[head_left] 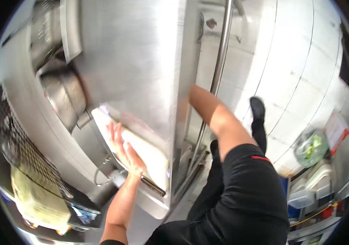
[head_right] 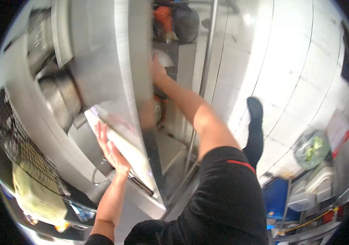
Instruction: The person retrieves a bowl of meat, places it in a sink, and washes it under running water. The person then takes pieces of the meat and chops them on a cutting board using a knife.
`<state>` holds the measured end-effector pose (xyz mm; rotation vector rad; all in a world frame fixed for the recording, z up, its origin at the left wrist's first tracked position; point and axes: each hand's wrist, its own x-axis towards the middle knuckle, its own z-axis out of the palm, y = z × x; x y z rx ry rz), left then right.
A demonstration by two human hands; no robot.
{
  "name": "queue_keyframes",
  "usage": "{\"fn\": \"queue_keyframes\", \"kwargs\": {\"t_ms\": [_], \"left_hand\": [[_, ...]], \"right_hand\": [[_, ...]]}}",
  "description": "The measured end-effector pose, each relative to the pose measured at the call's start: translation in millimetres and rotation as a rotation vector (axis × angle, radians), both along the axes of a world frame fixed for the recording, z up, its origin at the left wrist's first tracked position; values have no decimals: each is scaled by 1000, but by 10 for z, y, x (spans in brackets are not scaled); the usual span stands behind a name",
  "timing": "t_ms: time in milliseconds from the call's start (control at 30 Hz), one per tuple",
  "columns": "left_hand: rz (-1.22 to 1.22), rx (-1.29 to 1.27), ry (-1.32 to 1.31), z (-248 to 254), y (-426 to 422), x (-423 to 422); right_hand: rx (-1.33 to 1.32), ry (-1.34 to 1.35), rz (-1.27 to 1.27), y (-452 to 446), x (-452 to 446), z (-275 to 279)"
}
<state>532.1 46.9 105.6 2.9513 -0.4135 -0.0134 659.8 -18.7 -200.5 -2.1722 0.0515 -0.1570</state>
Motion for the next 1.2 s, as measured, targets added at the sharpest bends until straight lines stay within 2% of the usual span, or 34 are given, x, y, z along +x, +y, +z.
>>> {"fn": "queue_keyframes", "kwargs": {"t_ms": [133, 233, 267, 333, 400, 467, 533, 567, 600, 633, 667, 700, 733, 767, 800, 867, 933, 1000, 1033, 1067, 1133, 1200], "left_hand": [[47, 13, -22, 49, -48, 5], [90, -8, -38, 129, -77, -11], [139, -59, -90, 154, -75, -15], [95, -60, -68, 212, -68, -40], [132, -96, -122, 223, -43, -46], [132, -97, -128, 132, 15, -98], [117, -222, -166, -22, 129, -94], [172, -417, -157, 25, 156, -90], [220, -609, -149, 83, 195, -82], [307, -925, -65, 101, 234, -83], [392, -1242, 12, 132, 293, -131], [362, -1414, 68, 279, 395, -252], [341, -1584, 111, 448, 578, -452], [415, -1597, 63, 566, 807, -697], [371, -1582, 10, 660, 1019, -924], [340, -1565, -44, 672, 1564, -1330], [543, -1545, -195, 592, 2310, -1658], [929, -1615, -231, 460, 3187, -1882], [1018, -1751, -399, 273, 3635, -1992], [1094, -1766, -468, -56, 4200, -2039], [1239, -1862, -506, -58, 4936, -2192], [1265, -1789, -433, -247, 5491, -2207]], "right_hand": [[219, -51, 438, -967, -398, 271], [136, -3, 717, -1723, -736, 724], [-1, -56, 792, -2020, -918, 938], [-597, -584, 936, -2493, -1258, 1298], [-422, -544, 632, -2703, -1674, 1889], [-379, -463, 541, -2946, -2118, 2459], [-306, -419, 238, -3218, -2544, 2724], [-140, -248, 26, -3412, -2783, 2827], [-321, -239, -75, -3617, -2885, 3120], [-217, -277, -303, -3739, -2970, 3226], [-125, -243, -386, -3795, -3067, 3486], [210, -6, -445, -4001, -3150, 3559], [394, -77, -494, -3996, -3163, 3600], [526, -49, -558, -3795, -3108, 3775], [673, 63, -613, -3828, -3006, 3761], [1023, 258, -633, -3462, -2681, 3879], [1253, 277, -498, -3195, -2237, 3613], [1299, 294, -574, -2762, -1754, 3427], [1255, 296, -571, -2491, -1584, 3446], [1214, 300, -568, -2244, -1460, 3453], [1232, 291, -508, -2008, -1220, 3298], [1238, 289, -446, -1750, -1179, 3317]]}}
